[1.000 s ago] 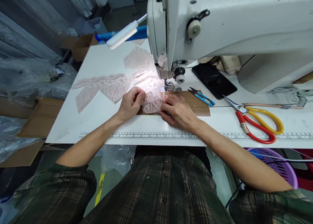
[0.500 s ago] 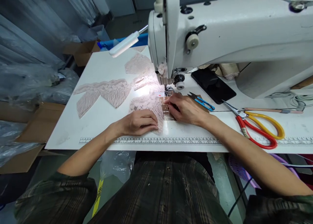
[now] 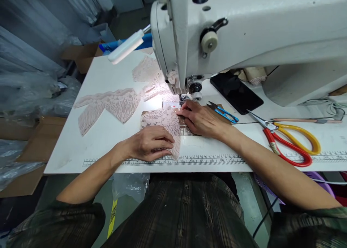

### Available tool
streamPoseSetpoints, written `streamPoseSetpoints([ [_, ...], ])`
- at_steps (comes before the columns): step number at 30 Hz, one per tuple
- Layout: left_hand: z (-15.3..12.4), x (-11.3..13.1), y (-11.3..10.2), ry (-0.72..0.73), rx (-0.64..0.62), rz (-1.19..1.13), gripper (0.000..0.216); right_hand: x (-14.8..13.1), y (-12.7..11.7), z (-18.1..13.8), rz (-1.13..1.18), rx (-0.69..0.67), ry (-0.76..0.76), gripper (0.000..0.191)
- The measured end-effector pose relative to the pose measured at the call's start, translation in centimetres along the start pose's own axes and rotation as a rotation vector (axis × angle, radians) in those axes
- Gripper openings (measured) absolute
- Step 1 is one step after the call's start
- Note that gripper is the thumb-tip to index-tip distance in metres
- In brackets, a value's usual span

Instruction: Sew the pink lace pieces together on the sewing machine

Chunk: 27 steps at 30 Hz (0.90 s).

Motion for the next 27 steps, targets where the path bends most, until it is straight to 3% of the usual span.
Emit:
streamPoseSetpoints([
  [8, 0.0, 0.3, 0.0, -0.012, -0.013, 0.016, 0.010, -0.8, 0.1, 0.6, -0.051, -0.019, 0.008, 0.038],
  [18, 0.0, -0.1, -1.1, -0.010, 0.098, 0.029, 0.007, 0.4, -1.0, -0.7, 0.163, 0.097, 0.179, 0.038],
  [27, -0.1, -0.5, -1.1, -0.022, 0.117, -0.025, 0.006, -0.5, -0.3, -0.9, 0.117, 0.046, 0.042, 0.037],
])
Point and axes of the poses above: each hand's wrist, its own z-axis towards the middle knuckle, its own y-axis out of the palm, x = y × z, the point moved 6 cm from there along z, towards the middle knuckle, and after that the axes turned 8 degrees about -x, right-handed, at the moved point
